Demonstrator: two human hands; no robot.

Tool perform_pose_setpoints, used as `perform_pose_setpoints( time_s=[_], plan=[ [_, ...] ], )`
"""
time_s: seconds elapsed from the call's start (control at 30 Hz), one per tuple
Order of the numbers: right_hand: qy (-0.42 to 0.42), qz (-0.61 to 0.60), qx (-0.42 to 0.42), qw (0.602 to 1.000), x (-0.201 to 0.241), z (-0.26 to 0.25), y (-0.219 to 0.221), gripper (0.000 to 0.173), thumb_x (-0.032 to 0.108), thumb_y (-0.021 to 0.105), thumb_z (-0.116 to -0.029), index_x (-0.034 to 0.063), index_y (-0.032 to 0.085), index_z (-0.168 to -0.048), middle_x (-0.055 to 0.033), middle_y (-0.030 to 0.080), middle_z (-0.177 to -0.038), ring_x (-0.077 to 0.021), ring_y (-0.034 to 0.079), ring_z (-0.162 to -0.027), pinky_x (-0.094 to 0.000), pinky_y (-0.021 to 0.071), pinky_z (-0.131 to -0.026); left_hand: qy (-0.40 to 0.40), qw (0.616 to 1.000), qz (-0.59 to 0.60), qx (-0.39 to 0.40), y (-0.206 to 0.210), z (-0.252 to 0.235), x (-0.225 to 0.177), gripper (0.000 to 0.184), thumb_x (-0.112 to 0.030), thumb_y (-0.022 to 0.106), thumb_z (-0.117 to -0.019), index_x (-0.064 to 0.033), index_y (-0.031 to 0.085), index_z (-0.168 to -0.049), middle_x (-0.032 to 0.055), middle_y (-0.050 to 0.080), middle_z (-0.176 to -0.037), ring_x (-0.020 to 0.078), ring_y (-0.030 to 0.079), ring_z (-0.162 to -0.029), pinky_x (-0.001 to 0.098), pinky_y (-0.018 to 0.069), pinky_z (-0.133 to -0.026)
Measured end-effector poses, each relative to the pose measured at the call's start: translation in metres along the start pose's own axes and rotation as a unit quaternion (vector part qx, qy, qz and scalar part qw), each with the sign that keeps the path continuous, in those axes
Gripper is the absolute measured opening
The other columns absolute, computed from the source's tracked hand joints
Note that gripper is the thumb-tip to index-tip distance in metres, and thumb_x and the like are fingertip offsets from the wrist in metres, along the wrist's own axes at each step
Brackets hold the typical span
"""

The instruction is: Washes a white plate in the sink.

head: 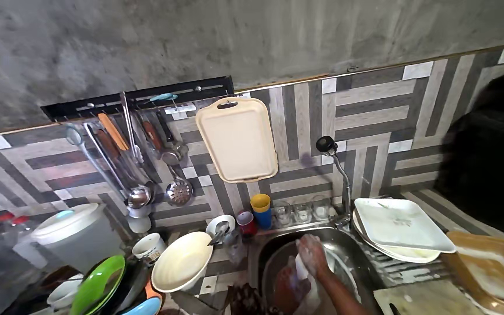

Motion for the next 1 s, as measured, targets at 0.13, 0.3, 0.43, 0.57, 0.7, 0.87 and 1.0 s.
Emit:
perform_pose_setpoints(
  time_s=[0.13, 0.3, 0.43, 0.57, 0.7, 0.87, 1.0],
  plan=[
    [0.122, -0.134, -0.054, 0.982, -0.050, -0.021, 0.003, 0.040, 0.019, 0.040, -0.1109, -0.0065, 0.064, -0.131, -0.0275, 0.064, -0.133, -0.0403, 0.058, -0.131, -0.0523, 0.0398, -0.116, -0.059, 0.998, -0.002, -0.011, 0.014, 0.010, -0.001, 0.073, -0.034, 0.077, -0.0856, 0.0013, 0.048, -0.143, 0.0250, 0.067, -0.122, 0.0380, 0.066, -0.114, 0.0540, 0.0521, -0.100],
    [0.125, -0.111, -0.032, 0.985, -0.017, -0.007, 0.000, 0.042, 0.024, 0.040, -0.1106, -0.0027, 0.066, -0.129, -0.0252, 0.064, -0.134, -0.0391, 0.057, -0.132, -0.0527, 0.0398, -0.116, -0.046, 0.998, 0.019, -0.025, 0.011, 0.010, 0.010, 0.075, -0.033, 0.078, -0.0834, 0.0027, 0.048, -0.143, 0.0258, 0.067, -0.120, 0.0386, 0.066, -0.113, 0.0547, 0.0518, -0.099],
    [-0.057, -0.030, -0.058, 0.996, 0.012, 0.016, 0.012, 0.043, 0.031, 0.045, -0.1059, 0.0032, 0.073, -0.123, -0.0159, 0.068, -0.134, -0.0336, 0.056, -0.135, -0.0542, 0.0281, -0.122, -0.014, 0.999, 0.000, -0.039, 0.009, 0.012, 0.010, 0.079, -0.041, 0.073, -0.0866, 0.0050, 0.047, -0.146, 0.0263, 0.064, -0.129, 0.0374, 0.063, -0.121, 0.0517, 0.0483, -0.104],
    [0.150, -0.321, -0.098, 0.930, -0.056, -0.008, 0.033, 0.045, 0.033, 0.047, -0.1094, -0.0036, 0.067, -0.127, -0.0240, 0.065, -0.131, -0.0355, 0.060, -0.127, -0.0526, 0.0436, -0.111, -0.028, 0.995, 0.060, -0.072, 0.014, 0.027, 0.018, 0.077, -0.026, 0.083, -0.0800, 0.0068, 0.049, -0.141, 0.0281, 0.067, -0.120, 0.0392, 0.066, -0.114, 0.0538, 0.0515, -0.101],
    [0.256, -0.504, -0.077, 0.821, -0.098, 0.009, 0.066, 0.049, 0.033, 0.036, -0.1125, -0.0004, 0.050, -0.146, -0.0214, 0.055, -0.146, -0.0291, 0.053, -0.135, -0.0465, 0.0434, -0.113, -0.031, 0.986, 0.111, -0.119, 0.018, 0.050, 0.021, 0.079, -0.021, 0.084, -0.0795, 0.0103, 0.047, -0.142, 0.0307, 0.066, -0.122, 0.0400, 0.066, -0.115, 0.0535, 0.0510, -0.103],
    [0.203, -0.262, -0.056, 0.942, -0.045, -0.009, 0.017, 0.042, 0.031, 0.049, -0.1086, -0.0040, 0.073, -0.115, -0.0254, 0.070, -0.119, -0.0392, 0.064, -0.118, -0.0566, 0.0463, -0.106, -0.076, 0.994, 0.049, -0.062, 0.003, 0.035, 0.024, 0.077, -0.030, 0.082, -0.0824, 0.0049, 0.049, -0.142, 0.0284, 0.067, -0.121, 0.0406, 0.065, -0.115, 0.0553, 0.0500, -0.102],
    [-0.022, -0.047, 0.017, 0.999, 0.023, 0.021, 0.003, 0.050, 0.038, 0.044, -0.1069, -0.0007, 0.073, -0.118, -0.0213, 0.069, -0.127, -0.0378, 0.059, -0.129, -0.0537, 0.0349, -0.117, 0.120, 0.989, -0.003, -0.090, 0.008, 0.012, 0.037, 0.070, -0.039, 0.075, -0.0889, 0.0082, 0.057, -0.136, 0.0264, 0.068, -0.121, 0.0353, 0.065, -0.116, 0.0442, 0.0496, -0.104]
  ],
)
Point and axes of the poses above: each hand's wrist, its own z-axis away from the middle knuckle, its own y-axis out of the palm, x = y × z, the point moved 1 cm from there along -z, towards the middle knuckle
